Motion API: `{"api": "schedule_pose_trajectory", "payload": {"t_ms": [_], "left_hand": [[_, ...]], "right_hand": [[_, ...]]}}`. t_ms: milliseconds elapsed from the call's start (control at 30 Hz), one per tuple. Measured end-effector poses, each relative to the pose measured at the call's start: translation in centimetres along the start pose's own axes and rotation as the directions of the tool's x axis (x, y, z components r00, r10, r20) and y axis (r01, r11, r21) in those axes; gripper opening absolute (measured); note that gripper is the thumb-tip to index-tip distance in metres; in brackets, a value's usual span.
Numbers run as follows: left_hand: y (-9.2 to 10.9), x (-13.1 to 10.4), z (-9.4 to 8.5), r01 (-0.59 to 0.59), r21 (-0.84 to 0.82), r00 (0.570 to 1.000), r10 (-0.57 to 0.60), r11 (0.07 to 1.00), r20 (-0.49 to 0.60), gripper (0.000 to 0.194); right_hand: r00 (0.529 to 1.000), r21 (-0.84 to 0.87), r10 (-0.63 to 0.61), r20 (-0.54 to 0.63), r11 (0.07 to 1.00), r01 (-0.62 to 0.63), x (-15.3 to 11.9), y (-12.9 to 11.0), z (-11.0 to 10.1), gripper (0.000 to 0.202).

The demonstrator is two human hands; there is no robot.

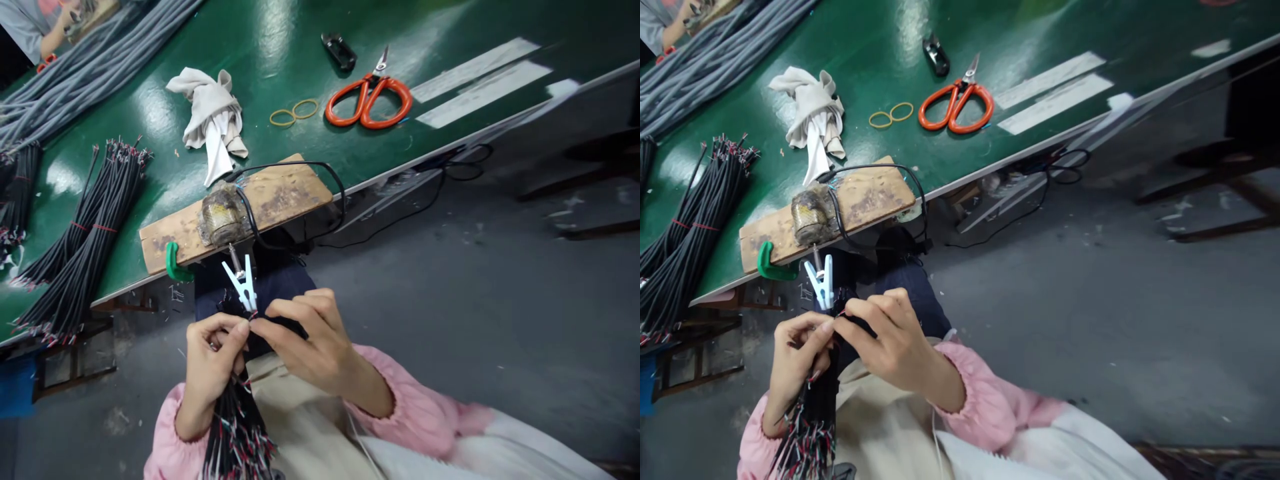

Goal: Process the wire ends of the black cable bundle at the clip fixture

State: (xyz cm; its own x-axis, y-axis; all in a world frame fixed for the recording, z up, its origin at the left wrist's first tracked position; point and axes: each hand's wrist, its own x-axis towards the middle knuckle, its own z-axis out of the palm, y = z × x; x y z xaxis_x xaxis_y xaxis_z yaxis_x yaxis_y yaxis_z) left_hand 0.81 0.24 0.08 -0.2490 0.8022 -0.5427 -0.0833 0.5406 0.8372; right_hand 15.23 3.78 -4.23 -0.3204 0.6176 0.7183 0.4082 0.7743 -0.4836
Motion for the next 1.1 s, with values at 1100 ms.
{"api": "schedule_pose_trajectory", "payload": {"t_ms": [1100], "left_hand": [[-2.4,0.7,-0.8,0.0,-0.157,0.972,0.037,0.988,0.23,0.05]], "right_hand": [[0.655,0.721,0.479,0.585,0.064,-0.69,-1.2,1.8,3.3,0.046]]}}
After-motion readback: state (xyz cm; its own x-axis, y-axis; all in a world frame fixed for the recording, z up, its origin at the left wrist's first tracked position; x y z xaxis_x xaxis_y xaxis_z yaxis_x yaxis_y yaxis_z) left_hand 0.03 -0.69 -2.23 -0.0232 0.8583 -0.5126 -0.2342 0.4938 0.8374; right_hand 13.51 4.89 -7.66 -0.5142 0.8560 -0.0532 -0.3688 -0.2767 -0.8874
